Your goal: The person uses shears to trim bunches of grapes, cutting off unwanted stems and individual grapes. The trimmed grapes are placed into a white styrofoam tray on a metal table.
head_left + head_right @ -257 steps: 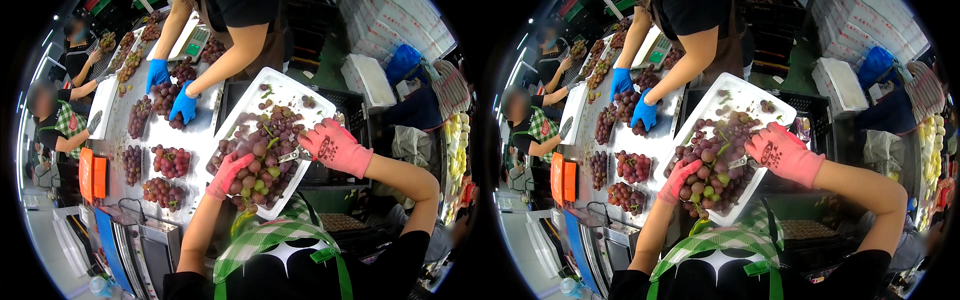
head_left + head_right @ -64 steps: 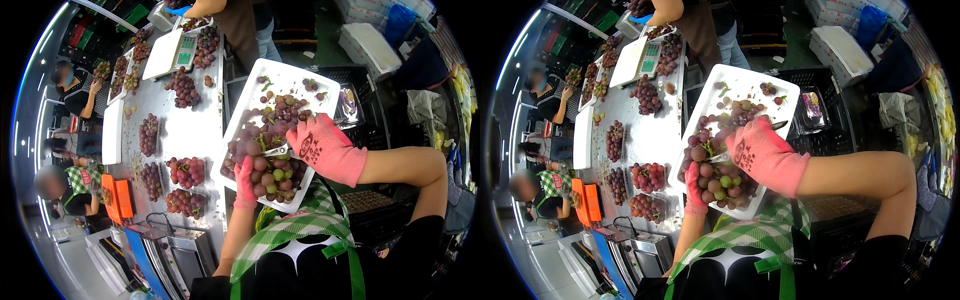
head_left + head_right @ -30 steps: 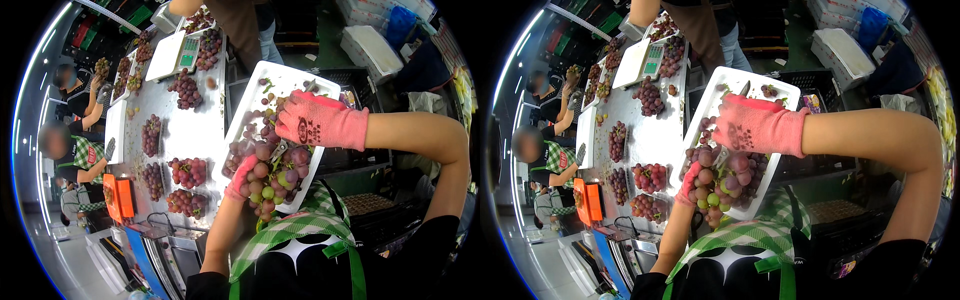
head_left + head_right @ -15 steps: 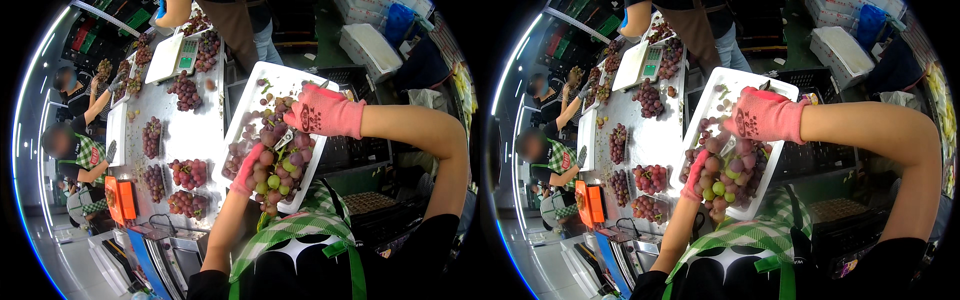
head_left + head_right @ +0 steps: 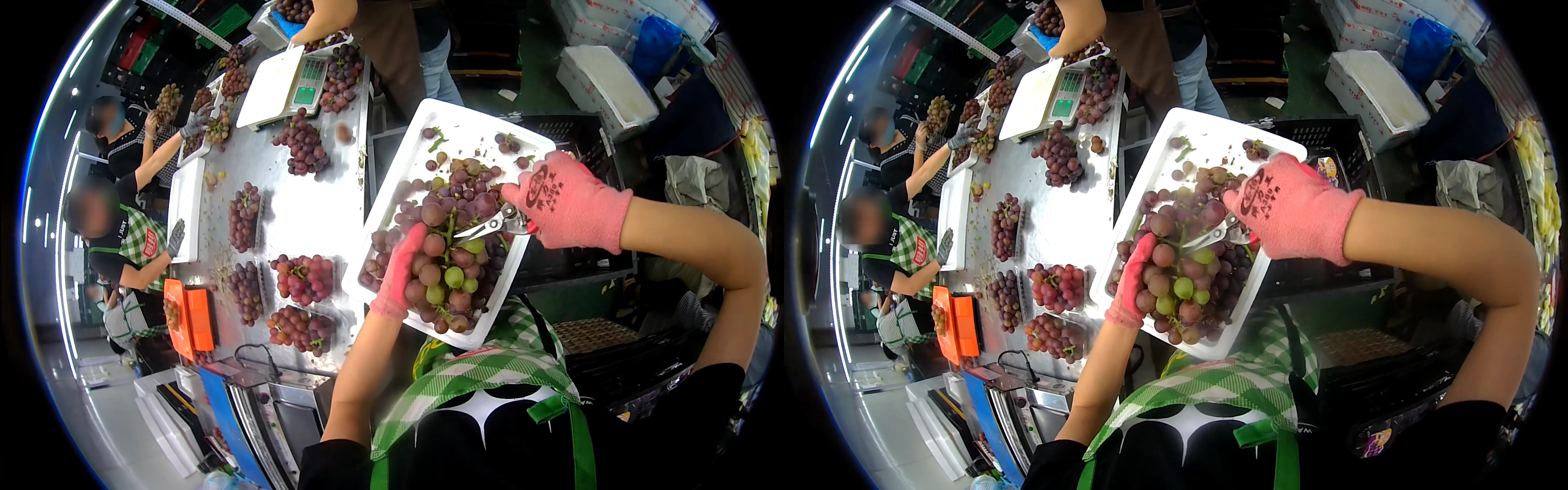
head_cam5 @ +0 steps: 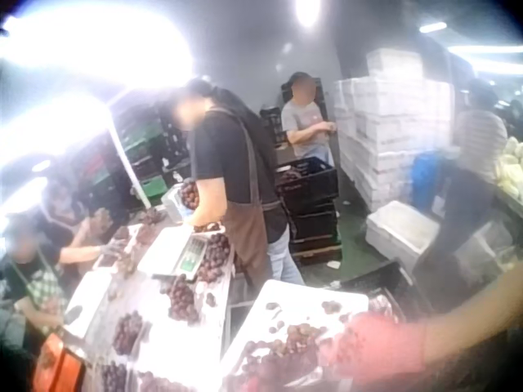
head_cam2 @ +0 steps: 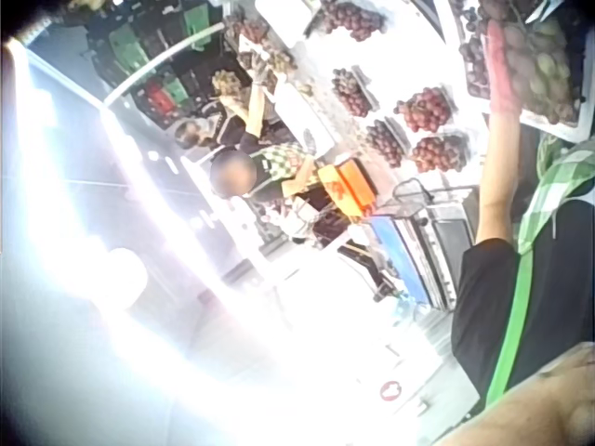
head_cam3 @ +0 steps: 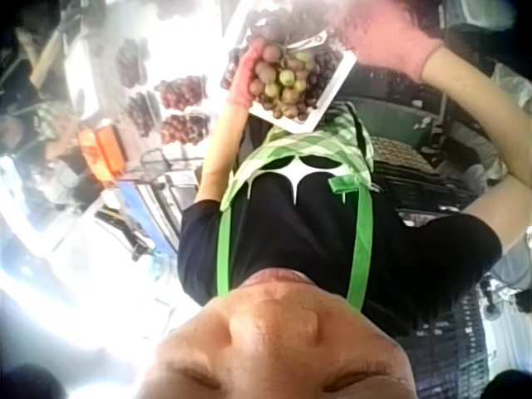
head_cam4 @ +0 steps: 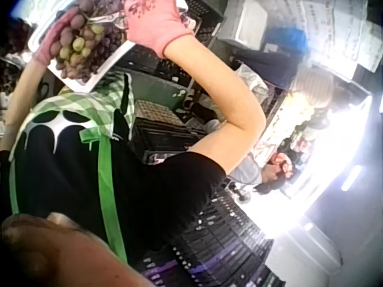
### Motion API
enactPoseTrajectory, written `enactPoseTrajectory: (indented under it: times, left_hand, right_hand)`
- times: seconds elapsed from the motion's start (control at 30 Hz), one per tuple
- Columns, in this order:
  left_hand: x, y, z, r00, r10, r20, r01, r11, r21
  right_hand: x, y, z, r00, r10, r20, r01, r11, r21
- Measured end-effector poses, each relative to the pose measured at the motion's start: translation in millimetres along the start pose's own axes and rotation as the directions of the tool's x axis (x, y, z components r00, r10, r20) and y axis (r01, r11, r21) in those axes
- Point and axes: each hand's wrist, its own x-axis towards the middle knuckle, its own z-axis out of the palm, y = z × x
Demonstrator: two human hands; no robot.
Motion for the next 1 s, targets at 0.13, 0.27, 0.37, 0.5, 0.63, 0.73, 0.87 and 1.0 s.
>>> enactPoseTrajectory:
  times: [0.13,0.27,0.37,0.5,0.63,0.73,0.87,1.0]
  left_hand:
    - [-3,0,3,0.997,0.060,-0.043,-0.057,0.996,0.072]
    - [-1,-2,28,0.954,0.216,-0.209,-0.144,0.939,0.312]
    - [2,-4,2,0.972,0.096,-0.213,-0.067,0.988,0.137]
    - [3,-6,11,0.978,0.089,-0.188,-0.066,0.990,0.126]
    - [4,-9,8,0.983,0.089,-0.163,-0.070,0.990,0.121]
    - [4,-9,18,0.984,0.092,-0.150,-0.079,0.993,0.090]
    - [1,-9,25,0.992,0.063,-0.108,-0.064,0.998,-0.005]
    - [0,-12,9,0.990,0.004,-0.140,-0.005,1.000,-0.005]
  right_hand:
    - [3,-8,10,0.999,0.006,-0.043,-0.005,1.000,0.010]
    - [13,-15,4,0.995,-0.045,0.092,0.046,0.999,-0.006]
    - [18,-23,6,0.996,-0.070,0.046,0.073,0.995,-0.065]
    - [19,-30,12,0.996,-0.087,-0.002,0.085,0.982,-0.168]
    - [18,-33,14,0.996,-0.090,-0.019,0.083,0.967,-0.240]
    - [19,-29,17,0.994,-0.106,-0.029,0.098,0.976,-0.195]
    - [23,-25,17,0.994,-0.105,0.006,0.105,0.993,-0.063]
    - [25,-19,21,0.980,-0.183,-0.074,0.180,0.983,-0.042]
